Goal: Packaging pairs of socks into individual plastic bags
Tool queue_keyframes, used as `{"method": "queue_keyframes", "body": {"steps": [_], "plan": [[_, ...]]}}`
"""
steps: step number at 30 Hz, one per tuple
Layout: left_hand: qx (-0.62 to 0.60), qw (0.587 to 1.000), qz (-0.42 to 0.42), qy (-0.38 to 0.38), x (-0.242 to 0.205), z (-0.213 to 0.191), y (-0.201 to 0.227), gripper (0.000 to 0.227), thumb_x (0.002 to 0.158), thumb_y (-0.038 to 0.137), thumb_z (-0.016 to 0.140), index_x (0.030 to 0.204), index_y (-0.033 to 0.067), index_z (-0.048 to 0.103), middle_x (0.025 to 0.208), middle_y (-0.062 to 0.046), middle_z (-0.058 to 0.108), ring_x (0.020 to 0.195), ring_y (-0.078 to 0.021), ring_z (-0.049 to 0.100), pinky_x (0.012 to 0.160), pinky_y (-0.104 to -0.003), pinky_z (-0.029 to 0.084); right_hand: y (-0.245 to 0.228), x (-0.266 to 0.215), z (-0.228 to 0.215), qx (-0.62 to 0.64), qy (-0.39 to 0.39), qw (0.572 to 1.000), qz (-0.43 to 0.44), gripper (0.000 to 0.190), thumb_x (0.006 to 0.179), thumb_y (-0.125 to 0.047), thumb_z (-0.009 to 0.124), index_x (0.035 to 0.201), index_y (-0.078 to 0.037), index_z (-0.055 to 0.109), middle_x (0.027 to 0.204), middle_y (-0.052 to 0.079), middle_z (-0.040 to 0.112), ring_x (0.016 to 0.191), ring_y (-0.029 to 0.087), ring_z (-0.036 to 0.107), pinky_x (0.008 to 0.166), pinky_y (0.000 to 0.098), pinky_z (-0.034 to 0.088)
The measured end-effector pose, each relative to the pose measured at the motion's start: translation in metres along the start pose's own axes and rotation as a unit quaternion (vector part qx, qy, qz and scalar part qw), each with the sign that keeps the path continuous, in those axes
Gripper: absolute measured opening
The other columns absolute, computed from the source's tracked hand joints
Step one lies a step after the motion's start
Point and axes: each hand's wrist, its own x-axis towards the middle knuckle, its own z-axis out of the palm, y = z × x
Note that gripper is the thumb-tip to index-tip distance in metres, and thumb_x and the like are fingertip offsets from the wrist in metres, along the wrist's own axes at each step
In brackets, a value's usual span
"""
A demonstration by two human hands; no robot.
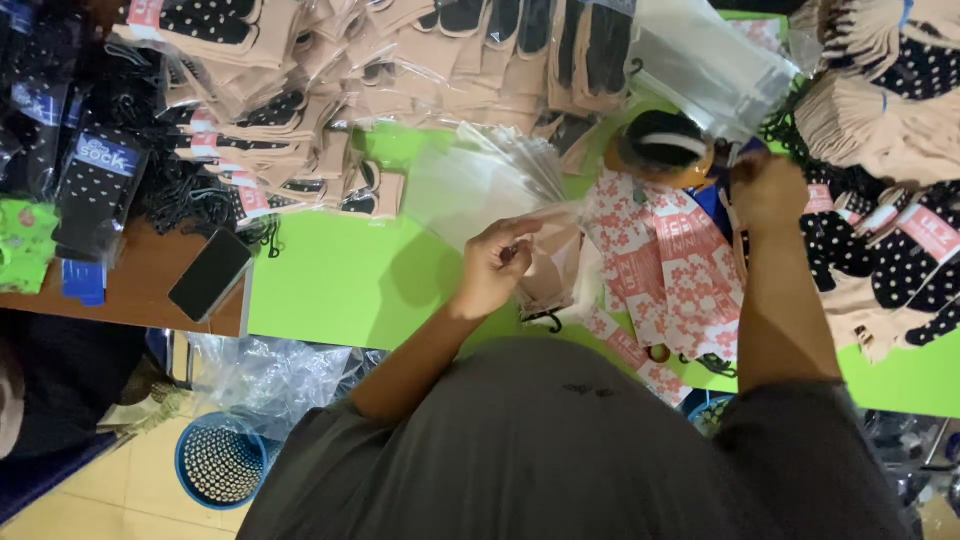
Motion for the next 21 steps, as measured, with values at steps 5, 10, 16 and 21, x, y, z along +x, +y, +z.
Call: {"method": "queue_keyframes", "body": {"steps": [5, 10, 16, 21], "plan": [[-0.003, 1.000, -0.029, -0.003, -0.003, -0.005, 0.005, 0.029, 0.098, -0.003, 0.057, 0.121, 0.0084, 0.072, 0.120, -0.011, 0.071, 0.059, -0.0089, 0.055, 0.057, -0.030, 0.041, -0.006, -0.008, 0.002, -0.032, -0.073, 0.997, -0.001, 0.026, 0.097, -0.039, 0.060, 0.109, -0.027, 0.080, 0.094, 0.020, 0.076, 0.086, 0.048, 0.073, 0.063, 0.0567, 0.060], [0.016, 0.998, -0.001, 0.066, -0.001, -0.010, 0.013, 0.028, 0.092, -0.005, 0.060, 0.114, 0.0026, 0.076, 0.102, -0.024, 0.075, 0.050, -0.0121, 0.062, 0.041, -0.025, 0.046, -0.029, -0.047, -0.006, 0.150, -0.056, 0.987, -0.024, 0.047, 0.097, -0.032, 0.071, 0.120, 0.009, 0.074, 0.085, 0.031, 0.072, 0.083, 0.049, 0.072, 0.072, 0.0540, 0.057], [0.043, 0.997, 0.014, 0.062, 0.001, 0.009, 0.030, 0.031, 0.087, -0.005, 0.063, 0.114, 0.0045, 0.076, 0.104, -0.021, 0.076, 0.083, -0.0401, 0.075, 0.064, -0.035, 0.057, -0.183, -0.142, -0.147, 0.624, -0.238, 0.723, -0.176, 0.076, 0.097, -0.011, 0.058, 0.166, -0.006, 0.024, 0.083, 0.014, 0.067, 0.067, 0.009, 0.054, 0.060, 0.0191, 0.042], [0.002, 0.997, -0.032, 0.065, -0.015, 0.020, 0.017, 0.043, 0.085, -0.003, 0.068, 0.126, 0.0088, 0.074, 0.099, -0.024, 0.076, 0.075, -0.0394, 0.075, 0.059, -0.040, 0.056, -0.242, -0.173, -0.154, 0.302, -0.185, 0.930, -0.099, 0.084, 0.091, -0.044, 0.068, 0.165, -0.027, 0.032, 0.066, 0.016, 0.069, 0.070, 0.039, 0.069, 0.068, 0.0493, 0.052]]}}
